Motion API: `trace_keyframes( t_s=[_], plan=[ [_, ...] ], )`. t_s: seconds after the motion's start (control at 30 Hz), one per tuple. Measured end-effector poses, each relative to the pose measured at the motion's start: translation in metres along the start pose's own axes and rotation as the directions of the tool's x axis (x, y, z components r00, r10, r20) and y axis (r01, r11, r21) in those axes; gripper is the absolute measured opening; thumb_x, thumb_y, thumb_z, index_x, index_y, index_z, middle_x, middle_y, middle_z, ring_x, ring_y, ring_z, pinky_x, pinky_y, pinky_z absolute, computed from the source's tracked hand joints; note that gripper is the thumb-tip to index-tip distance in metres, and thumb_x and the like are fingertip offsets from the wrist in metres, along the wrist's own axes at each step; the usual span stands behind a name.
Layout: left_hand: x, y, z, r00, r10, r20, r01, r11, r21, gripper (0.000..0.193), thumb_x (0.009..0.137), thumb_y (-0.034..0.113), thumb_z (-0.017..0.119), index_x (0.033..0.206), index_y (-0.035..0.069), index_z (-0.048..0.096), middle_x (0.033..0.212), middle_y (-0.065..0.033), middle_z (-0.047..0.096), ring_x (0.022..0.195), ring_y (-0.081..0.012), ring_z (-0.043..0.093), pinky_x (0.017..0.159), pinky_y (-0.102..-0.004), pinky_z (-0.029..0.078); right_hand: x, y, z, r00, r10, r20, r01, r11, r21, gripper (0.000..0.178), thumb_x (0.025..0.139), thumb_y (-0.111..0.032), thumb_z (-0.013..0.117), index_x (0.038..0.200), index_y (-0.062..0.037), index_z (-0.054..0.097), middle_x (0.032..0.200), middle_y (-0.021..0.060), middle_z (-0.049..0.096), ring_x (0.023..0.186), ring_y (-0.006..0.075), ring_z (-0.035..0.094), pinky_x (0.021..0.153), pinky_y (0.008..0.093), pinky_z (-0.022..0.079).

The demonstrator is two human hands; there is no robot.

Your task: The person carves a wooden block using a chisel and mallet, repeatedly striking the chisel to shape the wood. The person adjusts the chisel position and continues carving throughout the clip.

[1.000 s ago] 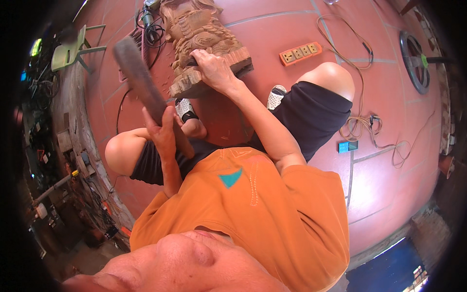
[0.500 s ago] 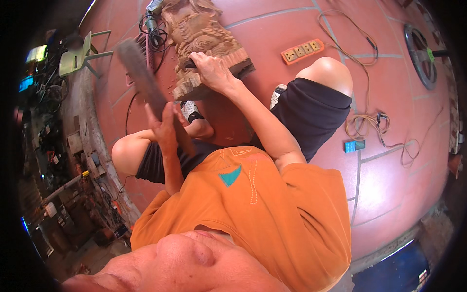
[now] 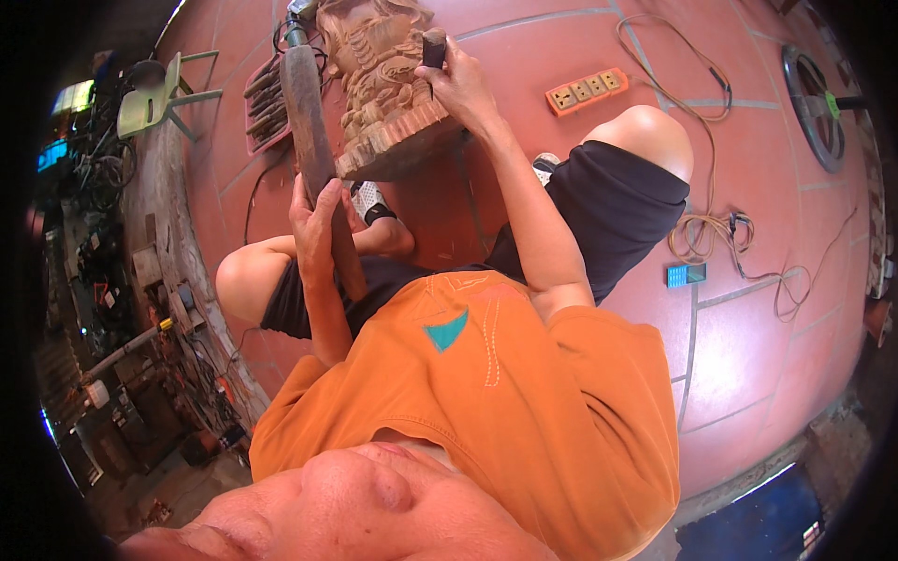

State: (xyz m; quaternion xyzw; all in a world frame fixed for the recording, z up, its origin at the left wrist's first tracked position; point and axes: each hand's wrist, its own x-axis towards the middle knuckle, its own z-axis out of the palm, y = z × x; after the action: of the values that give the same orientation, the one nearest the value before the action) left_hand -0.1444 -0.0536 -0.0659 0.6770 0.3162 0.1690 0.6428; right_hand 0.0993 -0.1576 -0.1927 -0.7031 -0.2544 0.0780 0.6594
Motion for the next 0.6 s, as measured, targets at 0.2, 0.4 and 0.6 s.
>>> trace_keyframes(
  t_s=[0.2,0.4,0.6],
  plan=[
    [-0.003,-0.005,0.002,0.997,-0.064,0.048,0.063,0.998,0.009,0.028,0.096,0.019,0.070,0.114,0.004,0.056,0.075,-0.0009,0.059,0.059,-0.0081,0.056,0.052,-0.0231,0.045,-0.008,-0.004,0.007,0.994,0.043,0.105,-0.055,0.992,0.115,0.032,0.092,-0.011,0.073,0.121,-0.0055,0.060,0.097,0.0076,0.072,0.089,0.0187,0.069,0.080,0.0373,0.055],
    [-0.006,0.014,0.001,0.997,-0.022,0.078,0.019,0.999,0.033,0.028,0.097,0.015,0.069,0.119,0.003,0.057,0.078,-0.0002,0.060,0.062,-0.0079,0.056,0.055,-0.0224,0.046,-0.009,-0.003,0.010,0.987,0.057,0.150,-0.081,0.984,0.160,0.027,0.093,-0.008,0.071,0.118,-0.0057,0.061,0.104,0.0055,0.071,0.099,0.0172,0.069,0.089,0.0347,0.056],
    [0.003,0.062,-0.021,0.969,0.172,0.177,-0.210,0.953,0.219,0.042,0.095,0.013,0.071,0.131,0.000,0.055,0.093,-0.0057,0.066,0.084,-0.0117,0.061,0.076,-0.0272,0.052,-0.008,-0.002,0.012,0.986,0.074,0.147,-0.101,0.977,0.189,0.022,0.095,-0.008,0.070,0.116,-0.0047,0.061,0.105,0.0060,0.070,0.101,0.0158,0.068,0.090,0.0342,0.056]
  ],
)
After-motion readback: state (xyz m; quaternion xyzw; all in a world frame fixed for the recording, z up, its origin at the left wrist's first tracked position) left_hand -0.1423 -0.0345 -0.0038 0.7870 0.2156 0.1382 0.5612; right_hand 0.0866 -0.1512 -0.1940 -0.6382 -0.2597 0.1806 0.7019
